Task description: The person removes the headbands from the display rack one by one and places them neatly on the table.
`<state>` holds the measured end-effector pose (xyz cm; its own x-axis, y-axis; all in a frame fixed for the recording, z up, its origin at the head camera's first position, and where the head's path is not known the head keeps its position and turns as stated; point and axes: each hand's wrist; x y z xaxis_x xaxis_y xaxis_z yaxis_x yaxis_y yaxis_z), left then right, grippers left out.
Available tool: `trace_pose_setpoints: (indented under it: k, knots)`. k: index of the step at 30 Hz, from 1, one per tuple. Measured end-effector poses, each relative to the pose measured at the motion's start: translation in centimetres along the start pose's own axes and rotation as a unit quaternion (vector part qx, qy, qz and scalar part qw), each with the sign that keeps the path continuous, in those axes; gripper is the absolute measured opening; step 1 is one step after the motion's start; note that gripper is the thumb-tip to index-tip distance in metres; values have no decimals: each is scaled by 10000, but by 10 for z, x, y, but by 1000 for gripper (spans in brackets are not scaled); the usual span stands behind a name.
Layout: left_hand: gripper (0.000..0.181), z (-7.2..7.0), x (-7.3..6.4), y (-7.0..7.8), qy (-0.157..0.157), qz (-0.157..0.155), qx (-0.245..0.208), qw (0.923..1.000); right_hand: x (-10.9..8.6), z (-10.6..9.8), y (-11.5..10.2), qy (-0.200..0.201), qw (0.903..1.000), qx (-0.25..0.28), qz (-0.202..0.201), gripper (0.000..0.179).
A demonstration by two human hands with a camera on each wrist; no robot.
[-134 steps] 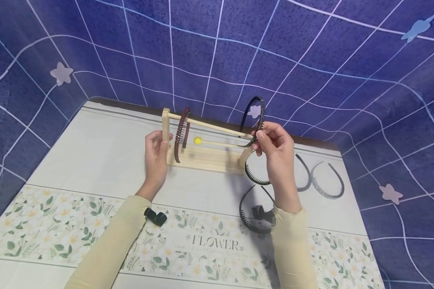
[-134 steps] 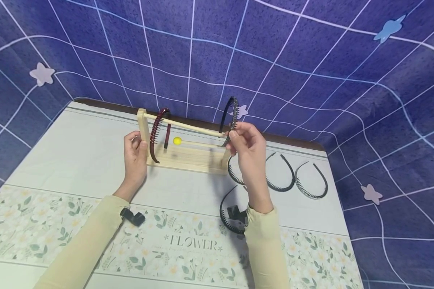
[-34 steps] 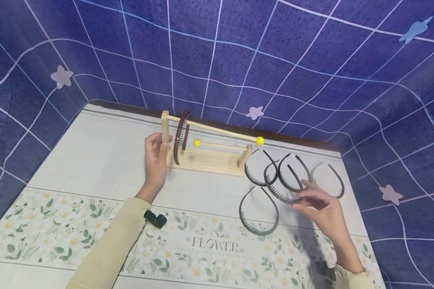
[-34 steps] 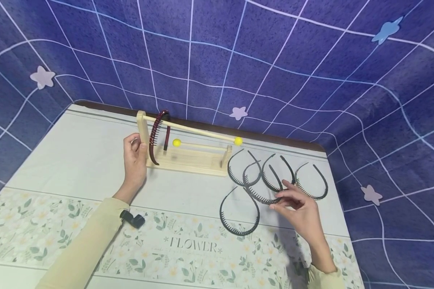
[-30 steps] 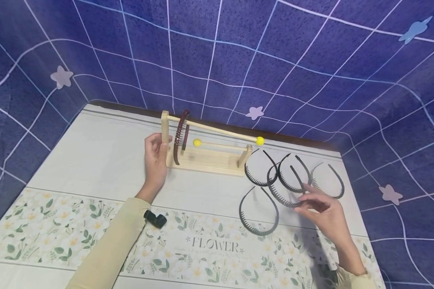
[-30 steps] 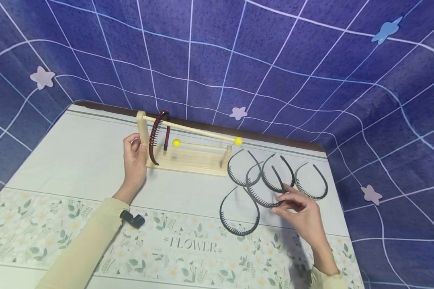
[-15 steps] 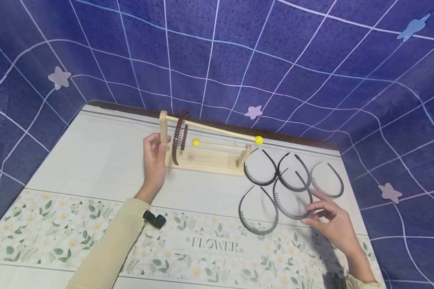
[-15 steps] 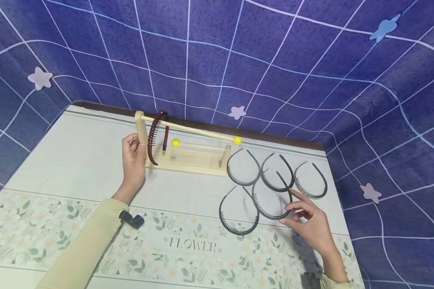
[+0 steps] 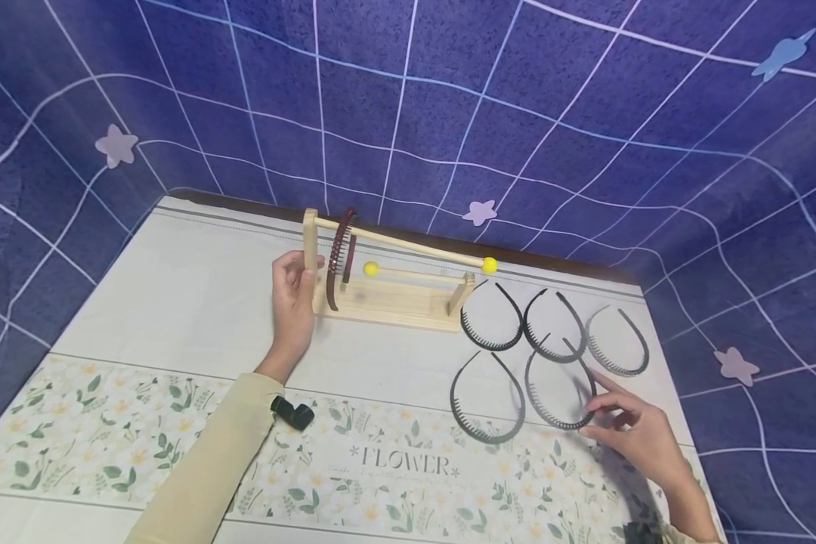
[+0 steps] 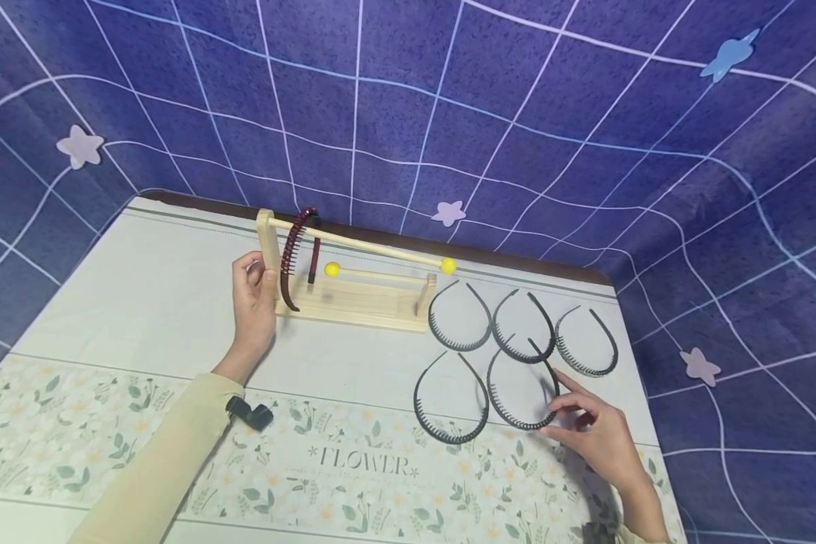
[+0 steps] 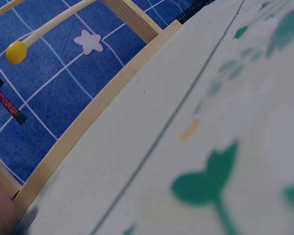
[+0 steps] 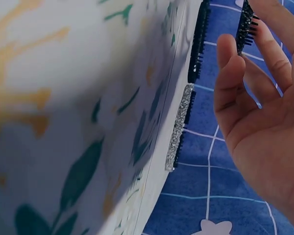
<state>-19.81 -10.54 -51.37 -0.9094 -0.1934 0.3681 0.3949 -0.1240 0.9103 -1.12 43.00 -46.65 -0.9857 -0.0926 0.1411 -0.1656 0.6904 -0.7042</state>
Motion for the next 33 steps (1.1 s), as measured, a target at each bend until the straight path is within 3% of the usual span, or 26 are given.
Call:
trace_pose_setpoints:
  k: [16, 33]
  knots:
    - [32, 1, -1, 2, -22, -22, 33, 10000, -16, -7, 10, -192, 9980, -432, 411, 44]
    - [32, -1, 0, -3, -40, -11, 51, 10000, -20, -5, 15, -548, 9969, -294, 490, 45]
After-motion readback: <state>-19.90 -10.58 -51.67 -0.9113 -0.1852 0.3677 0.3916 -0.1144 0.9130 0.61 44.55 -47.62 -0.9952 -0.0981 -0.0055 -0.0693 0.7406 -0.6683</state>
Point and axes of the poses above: each hand's wrist, its own x-axis towards the middle knuckle, its own z-axis out of the palm, y = z × x, and after that the axes turned 3 degrees about -x, right-handed
